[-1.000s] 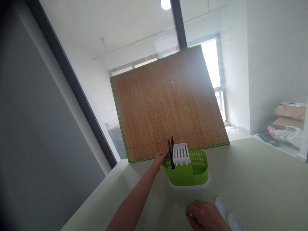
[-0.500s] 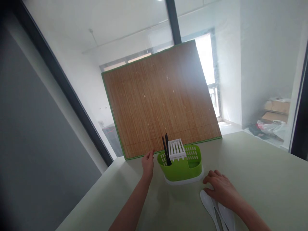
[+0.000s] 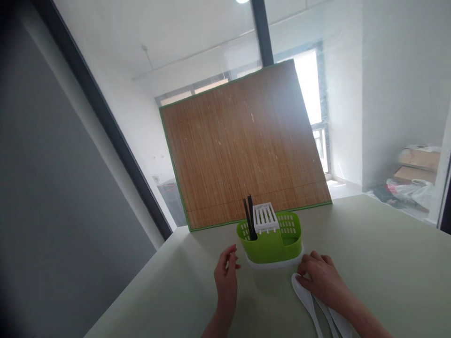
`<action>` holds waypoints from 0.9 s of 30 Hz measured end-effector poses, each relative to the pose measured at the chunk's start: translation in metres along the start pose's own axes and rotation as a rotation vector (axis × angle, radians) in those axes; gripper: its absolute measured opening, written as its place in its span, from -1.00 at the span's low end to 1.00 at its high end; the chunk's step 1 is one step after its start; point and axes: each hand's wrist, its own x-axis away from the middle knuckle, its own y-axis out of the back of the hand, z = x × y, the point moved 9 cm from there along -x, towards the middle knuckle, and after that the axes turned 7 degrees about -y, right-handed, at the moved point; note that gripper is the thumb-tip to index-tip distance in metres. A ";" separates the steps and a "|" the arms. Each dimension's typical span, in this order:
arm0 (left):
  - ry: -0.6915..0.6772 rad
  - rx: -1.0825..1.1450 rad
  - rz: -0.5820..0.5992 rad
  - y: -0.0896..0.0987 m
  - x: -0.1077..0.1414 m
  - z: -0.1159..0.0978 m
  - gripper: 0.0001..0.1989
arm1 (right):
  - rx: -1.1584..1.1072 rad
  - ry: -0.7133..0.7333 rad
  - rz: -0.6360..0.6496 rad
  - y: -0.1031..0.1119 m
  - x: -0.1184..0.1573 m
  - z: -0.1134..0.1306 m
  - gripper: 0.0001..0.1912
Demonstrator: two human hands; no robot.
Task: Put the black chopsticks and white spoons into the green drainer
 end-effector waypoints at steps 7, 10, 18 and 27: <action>-0.065 -0.062 0.188 -0.025 0.030 -0.028 -0.76 | -0.199 0.147 -0.349 0.049 0.005 0.035 -0.79; -0.154 -0.066 0.272 -0.038 0.041 -0.049 -0.80 | -0.248 0.251 -0.512 0.070 0.018 0.055 -0.84; -0.388 -0.184 0.407 -0.056 0.061 -0.079 -0.81 | -0.255 0.435 -0.650 0.085 0.043 0.087 -0.76; -0.396 -0.319 0.306 -0.052 0.053 -0.086 -0.88 | -0.366 0.394 -0.580 0.069 0.038 0.084 -0.67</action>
